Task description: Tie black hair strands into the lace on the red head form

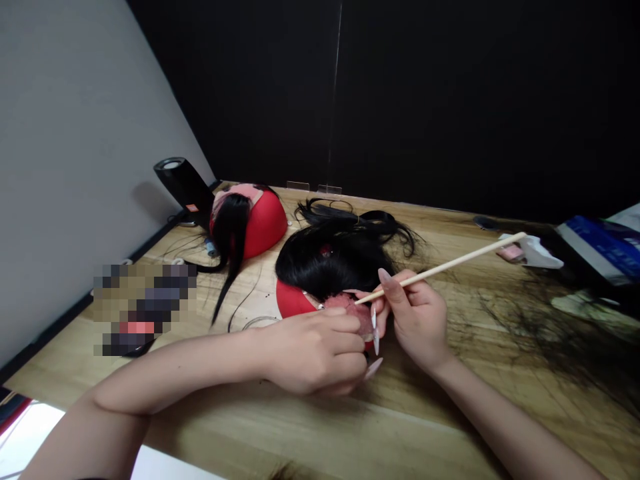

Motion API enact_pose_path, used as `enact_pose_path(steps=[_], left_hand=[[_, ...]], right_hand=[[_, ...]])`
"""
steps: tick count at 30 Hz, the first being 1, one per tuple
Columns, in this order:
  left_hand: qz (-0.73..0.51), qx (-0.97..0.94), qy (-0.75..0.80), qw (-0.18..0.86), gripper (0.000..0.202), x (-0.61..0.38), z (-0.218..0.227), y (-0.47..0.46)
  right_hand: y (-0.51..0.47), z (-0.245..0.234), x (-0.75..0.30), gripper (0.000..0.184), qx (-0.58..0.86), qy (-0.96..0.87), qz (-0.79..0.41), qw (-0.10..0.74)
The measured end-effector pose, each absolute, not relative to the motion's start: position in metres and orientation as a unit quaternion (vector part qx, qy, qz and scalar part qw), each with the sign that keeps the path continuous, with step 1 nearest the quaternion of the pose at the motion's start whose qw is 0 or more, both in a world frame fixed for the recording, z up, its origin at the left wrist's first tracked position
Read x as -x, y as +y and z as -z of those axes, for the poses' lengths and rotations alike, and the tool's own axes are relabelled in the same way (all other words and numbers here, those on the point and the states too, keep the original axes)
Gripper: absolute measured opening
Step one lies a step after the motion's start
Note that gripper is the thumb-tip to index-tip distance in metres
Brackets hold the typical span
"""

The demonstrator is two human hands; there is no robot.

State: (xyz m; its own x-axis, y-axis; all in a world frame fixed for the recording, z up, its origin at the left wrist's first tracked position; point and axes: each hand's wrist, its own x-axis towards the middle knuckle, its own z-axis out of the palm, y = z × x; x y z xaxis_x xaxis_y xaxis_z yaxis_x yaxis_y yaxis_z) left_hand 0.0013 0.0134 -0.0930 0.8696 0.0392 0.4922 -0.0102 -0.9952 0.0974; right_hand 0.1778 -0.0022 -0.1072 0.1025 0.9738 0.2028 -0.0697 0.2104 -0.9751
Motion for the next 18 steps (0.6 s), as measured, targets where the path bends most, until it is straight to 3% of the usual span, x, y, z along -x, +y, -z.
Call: enact_pose_path(steps=[9,18], left_hand=[[-0.261,-0.964,0.009,0.043,0.028,-0.0010,0.0944,0.0139],[-0.277,-0.960,0.001,0.036,0.030,-0.0025,0.0942,0.0147]], right_hand=[[-0.0065,0.1126,-0.1769,0.045,0.455,-0.487,-0.429,0.610],[-0.0046,0.1081,-0.1711,0.034,0.375,-0.482,-0.465,0.641]])
